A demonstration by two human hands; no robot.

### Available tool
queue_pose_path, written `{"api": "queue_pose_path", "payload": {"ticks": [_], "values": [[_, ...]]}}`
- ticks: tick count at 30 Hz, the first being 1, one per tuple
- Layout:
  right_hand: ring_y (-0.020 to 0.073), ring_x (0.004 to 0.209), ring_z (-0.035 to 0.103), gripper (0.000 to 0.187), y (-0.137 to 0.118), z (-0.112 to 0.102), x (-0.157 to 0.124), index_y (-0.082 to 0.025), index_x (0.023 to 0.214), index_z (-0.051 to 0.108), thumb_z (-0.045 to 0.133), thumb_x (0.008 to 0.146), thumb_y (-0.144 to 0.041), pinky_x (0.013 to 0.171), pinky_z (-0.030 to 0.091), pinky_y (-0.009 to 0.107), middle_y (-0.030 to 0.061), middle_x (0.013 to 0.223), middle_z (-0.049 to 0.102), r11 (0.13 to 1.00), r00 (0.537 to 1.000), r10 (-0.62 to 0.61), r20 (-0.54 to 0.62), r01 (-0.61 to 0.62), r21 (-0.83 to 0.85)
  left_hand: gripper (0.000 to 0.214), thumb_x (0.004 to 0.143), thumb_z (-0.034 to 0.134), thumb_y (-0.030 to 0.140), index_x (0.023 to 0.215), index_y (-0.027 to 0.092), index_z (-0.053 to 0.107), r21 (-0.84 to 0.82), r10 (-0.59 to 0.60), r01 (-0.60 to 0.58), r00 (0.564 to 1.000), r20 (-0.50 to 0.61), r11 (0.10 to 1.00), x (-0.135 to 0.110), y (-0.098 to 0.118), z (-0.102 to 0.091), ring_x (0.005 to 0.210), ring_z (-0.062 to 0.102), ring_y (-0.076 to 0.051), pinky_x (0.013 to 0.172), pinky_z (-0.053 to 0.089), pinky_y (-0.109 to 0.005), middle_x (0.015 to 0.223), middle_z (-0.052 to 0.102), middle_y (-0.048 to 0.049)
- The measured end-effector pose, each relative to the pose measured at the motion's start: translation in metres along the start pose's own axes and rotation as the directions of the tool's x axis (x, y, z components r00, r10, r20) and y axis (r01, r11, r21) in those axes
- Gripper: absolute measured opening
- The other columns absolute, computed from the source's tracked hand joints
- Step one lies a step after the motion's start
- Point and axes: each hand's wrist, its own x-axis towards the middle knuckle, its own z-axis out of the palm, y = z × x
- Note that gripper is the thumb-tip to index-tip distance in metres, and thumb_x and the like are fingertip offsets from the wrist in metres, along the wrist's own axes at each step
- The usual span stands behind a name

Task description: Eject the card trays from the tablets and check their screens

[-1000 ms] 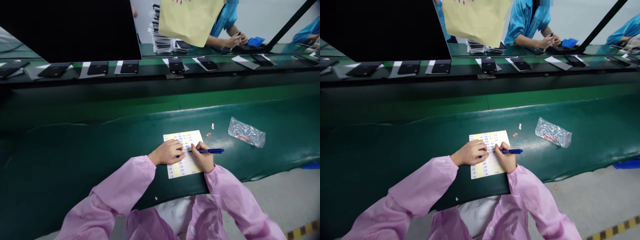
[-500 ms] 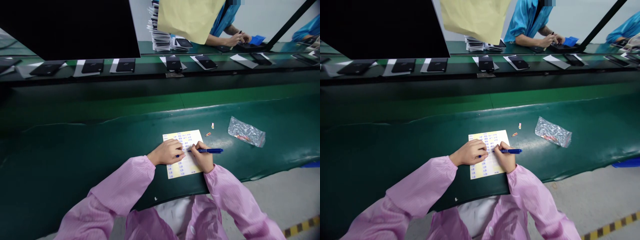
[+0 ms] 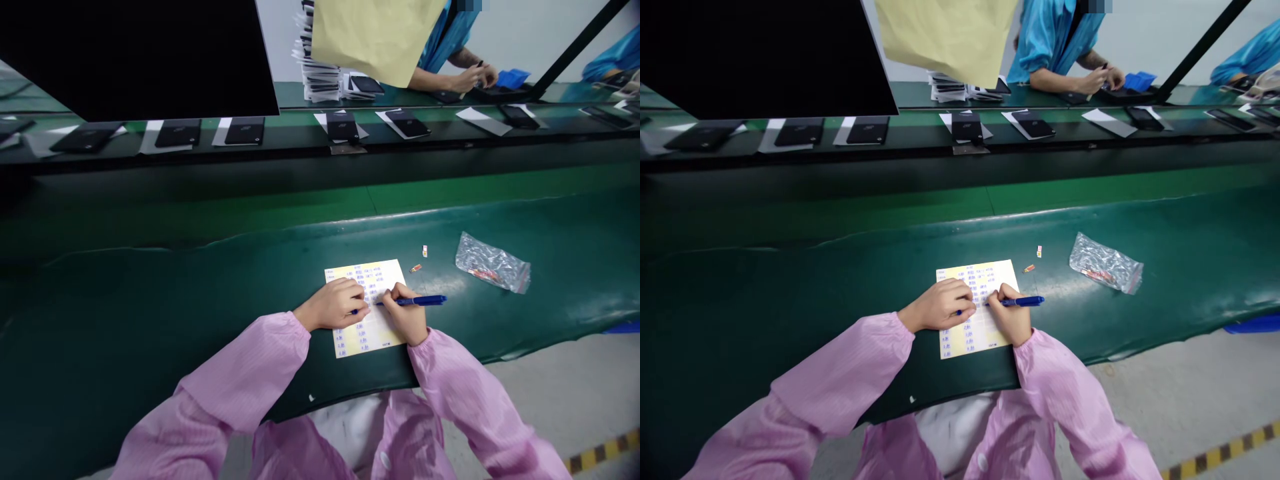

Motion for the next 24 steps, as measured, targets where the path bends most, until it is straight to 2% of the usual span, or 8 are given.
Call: {"api": "queue_pose_path", "payload": {"ticks": [24], "values": [[0.0087,0.047,0.027,0.037,0.0024,-0.0002,0.0011,-0.023,0.053,0.025,0.054,0.075,-0.026,0.047,0.028,0.025,-0.0072,0.048,0.026,1.0,1.0,0.012,-0.013,-0.012,0.0,0.035,0.097,0.043,0.031,0.073,0.017,0.065,-0.009,-0.008,0.008,1.0,0.015,1.0,0.0001,-0.0007,0.002,0.076,0.057,-0.016,0.072,0.043,-0.031,0.08,0.065,-0.0049]]}}
